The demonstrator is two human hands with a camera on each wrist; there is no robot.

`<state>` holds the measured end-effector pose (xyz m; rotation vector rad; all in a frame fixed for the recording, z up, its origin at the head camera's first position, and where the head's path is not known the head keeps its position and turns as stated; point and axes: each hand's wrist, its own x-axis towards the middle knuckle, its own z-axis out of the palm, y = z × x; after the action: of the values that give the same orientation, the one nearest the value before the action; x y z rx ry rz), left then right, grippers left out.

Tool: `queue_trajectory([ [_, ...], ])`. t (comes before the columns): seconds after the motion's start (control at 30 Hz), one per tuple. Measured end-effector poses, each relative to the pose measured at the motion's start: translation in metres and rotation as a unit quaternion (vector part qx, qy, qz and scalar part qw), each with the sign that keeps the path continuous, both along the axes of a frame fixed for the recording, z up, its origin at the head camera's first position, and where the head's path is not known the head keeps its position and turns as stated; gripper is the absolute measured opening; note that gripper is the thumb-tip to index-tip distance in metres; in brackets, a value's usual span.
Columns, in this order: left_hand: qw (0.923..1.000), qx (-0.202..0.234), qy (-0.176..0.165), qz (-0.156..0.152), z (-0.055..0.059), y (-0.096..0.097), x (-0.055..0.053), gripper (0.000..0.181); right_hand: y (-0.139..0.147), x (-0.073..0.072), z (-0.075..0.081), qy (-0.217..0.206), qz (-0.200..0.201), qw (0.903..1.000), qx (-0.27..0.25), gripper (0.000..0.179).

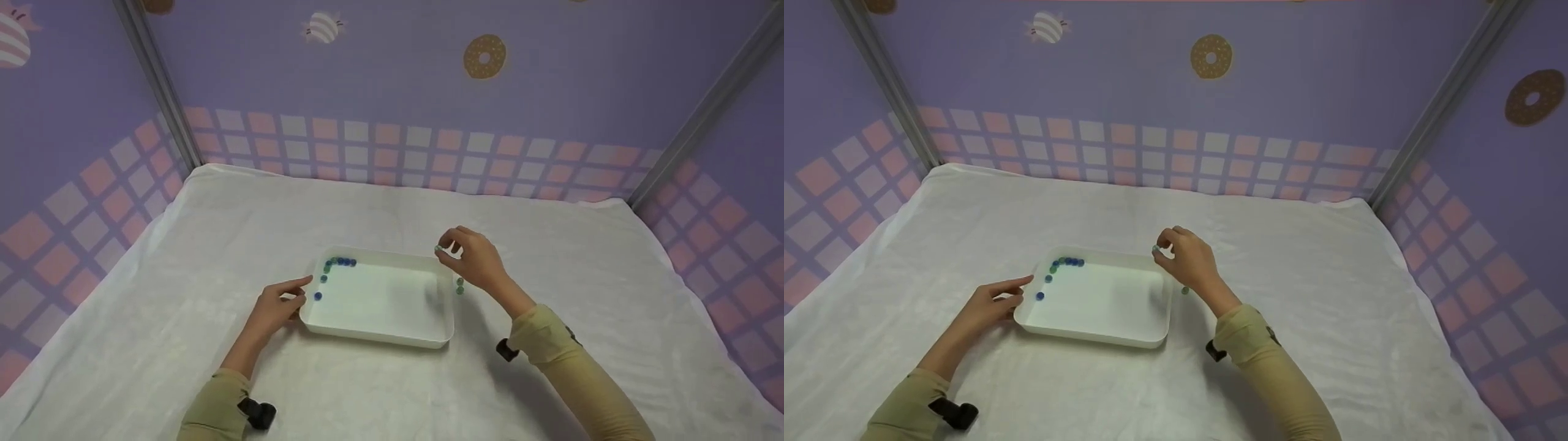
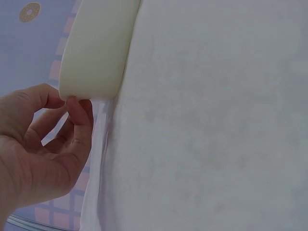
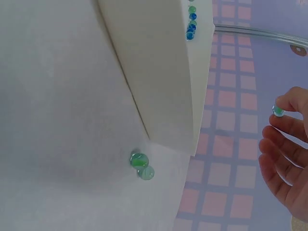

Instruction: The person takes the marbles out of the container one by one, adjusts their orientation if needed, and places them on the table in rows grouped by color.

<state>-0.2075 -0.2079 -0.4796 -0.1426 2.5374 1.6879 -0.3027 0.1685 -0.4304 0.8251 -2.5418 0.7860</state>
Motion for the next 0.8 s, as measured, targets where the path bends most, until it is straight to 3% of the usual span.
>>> queue_trajectory([
  [0.3, 0.9998, 0.014, -0.012, 0.008, -0.002, 0.0, -0.002, 0.044, 0.019, 0.015, -0.008, -0.035, -0.04, 0.9982, -0.03, 0.008],
  [0.8, 0.9994, 0.012, -0.026, 0.021, -0.001, 0.001, -0.002, 0.043, 0.04, 0.034, -0.035, -0.123, -0.055, 0.9893, -0.057, 0.006],
])
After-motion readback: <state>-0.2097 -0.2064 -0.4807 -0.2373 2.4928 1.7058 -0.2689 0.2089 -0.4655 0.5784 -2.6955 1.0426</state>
